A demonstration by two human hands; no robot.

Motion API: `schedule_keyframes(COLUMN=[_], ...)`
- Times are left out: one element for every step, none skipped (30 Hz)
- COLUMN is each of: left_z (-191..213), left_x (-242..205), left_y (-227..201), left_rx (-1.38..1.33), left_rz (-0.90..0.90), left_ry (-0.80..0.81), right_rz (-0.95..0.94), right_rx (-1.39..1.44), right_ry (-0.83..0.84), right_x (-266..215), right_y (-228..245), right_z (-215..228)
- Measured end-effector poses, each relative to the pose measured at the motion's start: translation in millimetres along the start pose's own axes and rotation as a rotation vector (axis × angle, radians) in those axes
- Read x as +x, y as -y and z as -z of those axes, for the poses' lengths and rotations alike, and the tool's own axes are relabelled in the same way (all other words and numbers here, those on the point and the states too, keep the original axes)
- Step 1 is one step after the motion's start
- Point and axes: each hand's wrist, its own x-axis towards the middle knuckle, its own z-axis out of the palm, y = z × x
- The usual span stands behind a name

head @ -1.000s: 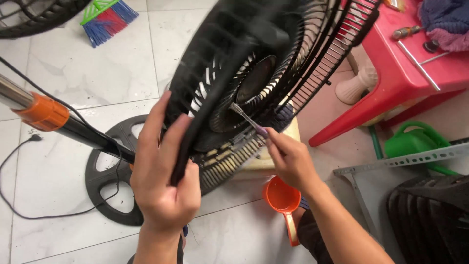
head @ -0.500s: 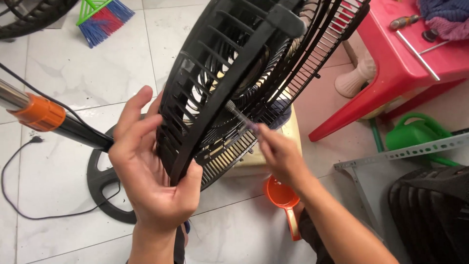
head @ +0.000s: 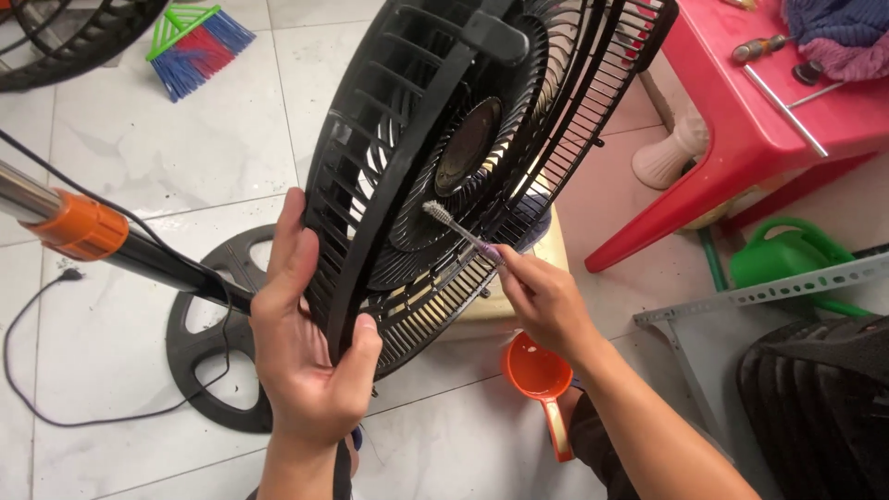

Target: Cleaning the slats of a plastic fan grill using a toothbrush and water

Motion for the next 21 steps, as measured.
schedule_keyframes(left_z=[1.3,2.1,3.5,4.5,4.5,4.4,3.3,2.9,4.0,4.8,5.5,6.0,7.0,6.7,6.1,5.6,6.0,6.3,6.6,7.1,7.3], left_x=[-2.8,-4.3,-3.9,-3.5,-3.8,-4.3,-3.7,-6.0,-7.4,-8.6,-7.6,-6.9,-8.5,-9.9,-11.9,-13.7,-12.6,-11.4,-11.5,-10.7,-10.9], left_y=[3.0,3.2,4.5,5.8,6.1,6.3,7.4,8.1,8.5,8.5,8.0,7.6,6.5,8.0,9.1,9.9,11.7,13.6,15.3,15.9,16.3], left_rx=[-0.032,-0.031,0.017,0.065,0.062,0.051,0.039,0.035,0.047,0.06,0.057,0.102,0.147,0.145,0.15,0.155,0.158,0.179,0.195,0.194,0.2], left_rz=[0.001,0.003,-0.011,-0.025,-0.019,-0.029,-0.045,-0.044,-0.022,0.0,-0.005,-0.018,-0.023,-0.021,-0.015,-0.008,-0.014,-0.028,-0.036,-0.036,-0.018], left_ry=[0.001,-0.004,-0.001,0.003,0.007,0.007,0.001,-0.001,0.004,0.009,0.013,0.041,0.069,0.071,0.082,0.094,0.092,0.069,0.053,0.059,0.041], right_rz=[-0.03,-0.028,-0.019,-0.01,-0.018,-0.038,-0.051,-0.052,-0.089,-0.125,-0.125,-0.139,-0.156,-0.159,-0.158,-0.156,-0.151,-0.099,-0.057,-0.062,-0.078], right_rx=[-0.006,-0.006,-0.018,-0.031,-0.031,-0.076,-0.126,-0.13,-0.066,-0.001,-0.003,-0.017,-0.03,-0.03,-0.014,0.003,0.005,0.017,0.03,0.031,0.056], right_ry=[0.007,0.013,0.047,0.081,0.083,0.011,-0.062,-0.06,0.002,0.066,0.059,0.074,0.096,0.096,0.053,0.009,0.006,0.038,0.071,0.067,0.032], right_x=[0.6,0.0,0.4,0.6,4.1,7.3,13.2,10.8,10.3,9.7,10.2,10.5,8.6,6.9,5.2,3.8,1.4,-0.8,-6.8,-5.1,-3.6], right_y=[-1.4,1.9,5.3,8.4,7.1,5.7,3.2,10.4,18.2,26.0,20.9,15.4,10.6,8.6,6.4,4.4,4.9,5.2,6.2,4.2,1.8], right_z=[1.4,0.1,-2.3,-4.6,0.1,4.8,10.8,11.2,9.9,9.2,8.0,6.8,5.1,2.3,0.2,-1.7,-5.8,-9.8,-13.9,-11.5,-8.3])
